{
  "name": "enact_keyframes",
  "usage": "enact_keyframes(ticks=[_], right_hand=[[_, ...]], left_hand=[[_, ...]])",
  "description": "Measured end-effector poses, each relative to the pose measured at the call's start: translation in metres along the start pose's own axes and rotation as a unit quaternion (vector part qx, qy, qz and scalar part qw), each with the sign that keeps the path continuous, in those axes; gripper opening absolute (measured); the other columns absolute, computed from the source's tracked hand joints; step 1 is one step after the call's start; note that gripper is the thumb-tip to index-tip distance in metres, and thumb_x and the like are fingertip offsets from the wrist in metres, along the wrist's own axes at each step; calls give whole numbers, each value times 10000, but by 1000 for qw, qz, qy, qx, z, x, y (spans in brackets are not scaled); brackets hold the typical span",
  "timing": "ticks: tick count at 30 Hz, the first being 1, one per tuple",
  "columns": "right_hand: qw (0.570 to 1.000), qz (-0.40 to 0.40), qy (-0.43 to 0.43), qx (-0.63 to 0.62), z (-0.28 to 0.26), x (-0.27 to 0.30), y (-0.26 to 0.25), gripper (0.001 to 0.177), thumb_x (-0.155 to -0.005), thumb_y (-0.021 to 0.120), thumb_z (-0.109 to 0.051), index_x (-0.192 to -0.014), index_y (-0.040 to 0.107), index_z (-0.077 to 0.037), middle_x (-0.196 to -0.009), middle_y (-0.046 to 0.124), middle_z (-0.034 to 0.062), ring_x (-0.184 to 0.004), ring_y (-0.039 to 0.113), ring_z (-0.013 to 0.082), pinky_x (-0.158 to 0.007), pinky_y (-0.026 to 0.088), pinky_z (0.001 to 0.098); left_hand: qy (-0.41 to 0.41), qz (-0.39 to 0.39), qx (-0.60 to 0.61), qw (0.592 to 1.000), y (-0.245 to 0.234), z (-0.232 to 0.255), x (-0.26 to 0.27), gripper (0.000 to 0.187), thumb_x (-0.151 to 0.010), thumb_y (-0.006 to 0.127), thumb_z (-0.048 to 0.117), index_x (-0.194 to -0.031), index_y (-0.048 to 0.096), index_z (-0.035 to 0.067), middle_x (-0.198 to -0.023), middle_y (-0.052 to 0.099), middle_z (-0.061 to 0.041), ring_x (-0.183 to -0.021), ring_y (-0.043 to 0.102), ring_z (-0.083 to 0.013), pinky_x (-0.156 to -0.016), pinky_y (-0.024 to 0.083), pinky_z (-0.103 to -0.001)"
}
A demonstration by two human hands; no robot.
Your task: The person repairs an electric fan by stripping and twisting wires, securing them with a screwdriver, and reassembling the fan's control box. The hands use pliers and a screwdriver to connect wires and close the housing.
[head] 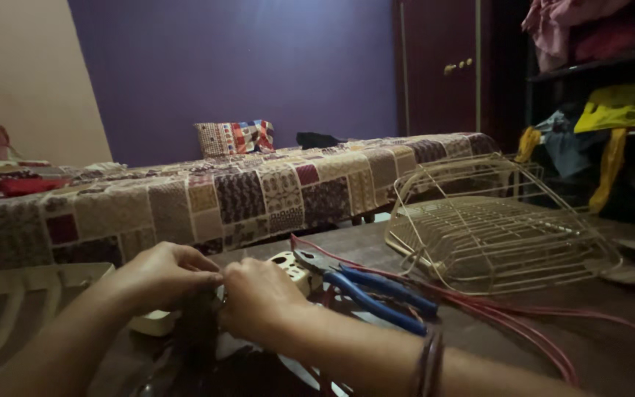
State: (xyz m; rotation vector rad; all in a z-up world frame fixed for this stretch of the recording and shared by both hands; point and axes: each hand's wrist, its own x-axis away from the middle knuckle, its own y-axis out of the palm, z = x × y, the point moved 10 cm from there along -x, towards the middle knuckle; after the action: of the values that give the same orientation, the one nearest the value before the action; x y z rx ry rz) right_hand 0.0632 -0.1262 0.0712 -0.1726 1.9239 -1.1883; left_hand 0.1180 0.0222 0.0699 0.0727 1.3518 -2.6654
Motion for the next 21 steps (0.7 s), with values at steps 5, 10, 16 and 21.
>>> enact_keyframes(ticks=[5, 10, 16, 21], right_hand=[[995, -47, 42, -80, 15, -5, -6, 239, -740, 779, -256, -821, 726, -37, -843, 740, 183, -826, 749, 330, -784, 595, 438], [989, 84, -66, -100, 7, -2, -26, 129, -786, 720, -161, -842, 745, -47, -915, 711, 178, -922, 682, 367, -809, 538, 476], [990, 89, -75, -74, 7, 2, -11, 108, -800, 698, -85, -892, 745, -54, -985, 686, 174, -994, 668, 372, -863, 534, 474], [982, 128, -136, 32, -16, 16, -14, 191, -721, 676, 12, -906, 716, -14, -970, 648, 161, -1016, 645, 366, -830, 550, 458]], left_hand=[[12, 16, 3, 1000, 0, 2, 4, 445, -783, 852, 381, -1136, 828, 113, -956, 843, -124, -802, 764, -219, -712, 610, -349], [11, 7, -7, 1000, 0, 3, 5, 455, -786, 824, 382, -1160, 816, 125, -1007, 834, -109, -838, 789, -202, -743, 630, -335], [3, 7, -5, 1000, 1, 1, 5, 427, -812, 835, 389, -1150, 825, 127, -973, 831, -116, -793, 739, -209, -701, 589, -349], [13, 5, 2, 1000, 1, 1, 4, 430, -823, 828, 401, -1142, 818, 112, -927, 837, -101, -745, 744, -176, -660, 590, -318]])
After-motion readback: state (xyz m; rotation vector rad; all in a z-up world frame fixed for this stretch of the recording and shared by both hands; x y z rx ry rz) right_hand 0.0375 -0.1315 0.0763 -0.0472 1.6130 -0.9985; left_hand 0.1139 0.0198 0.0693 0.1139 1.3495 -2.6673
